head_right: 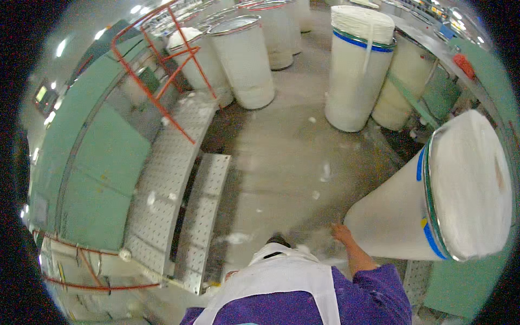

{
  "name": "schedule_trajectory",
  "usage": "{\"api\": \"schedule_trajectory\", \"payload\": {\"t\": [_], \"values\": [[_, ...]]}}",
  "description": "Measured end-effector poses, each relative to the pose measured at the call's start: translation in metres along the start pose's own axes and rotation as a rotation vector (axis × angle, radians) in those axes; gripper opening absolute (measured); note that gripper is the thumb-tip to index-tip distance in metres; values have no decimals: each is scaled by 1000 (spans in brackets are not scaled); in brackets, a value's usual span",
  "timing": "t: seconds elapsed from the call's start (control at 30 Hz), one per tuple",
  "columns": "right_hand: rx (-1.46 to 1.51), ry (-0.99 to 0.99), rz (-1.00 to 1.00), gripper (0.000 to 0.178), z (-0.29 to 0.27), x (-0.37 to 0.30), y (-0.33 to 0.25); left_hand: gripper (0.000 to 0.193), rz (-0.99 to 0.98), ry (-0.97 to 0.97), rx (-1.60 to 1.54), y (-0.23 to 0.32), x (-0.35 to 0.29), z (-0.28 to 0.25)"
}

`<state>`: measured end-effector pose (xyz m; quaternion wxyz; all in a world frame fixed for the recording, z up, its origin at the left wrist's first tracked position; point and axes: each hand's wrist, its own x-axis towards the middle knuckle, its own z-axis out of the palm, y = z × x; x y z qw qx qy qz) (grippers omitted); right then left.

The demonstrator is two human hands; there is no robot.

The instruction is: The person repeatedly pulls white textile roving from large cylindrical containers, inspects it, and uses a thin stick to guide or separate strands. They move between several containers, lifting and repositioning roving bundles, and occasionally place the stick into the roving mass.

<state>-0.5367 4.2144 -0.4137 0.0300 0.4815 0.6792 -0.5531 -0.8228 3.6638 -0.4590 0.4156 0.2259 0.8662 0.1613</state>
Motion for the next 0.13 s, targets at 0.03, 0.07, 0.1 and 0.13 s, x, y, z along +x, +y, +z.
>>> {"api": "schedule_trajectory", "payload": {"t": [0.03,0.07,0.1,0.13], "values": [[66,-20,-40,49,-4,26,-38,43,43,-5,82,12,24,-8],[23,-35,-4,50,-8,55,-71,45,108,-7,200,26,48,-14],[-63,-91,32,54,-9,88,-100,48,235,30,412,35,70,-23],[-87,-156,17,59,-16,112,-117,48,264,19,427,46,108,-36]]}}
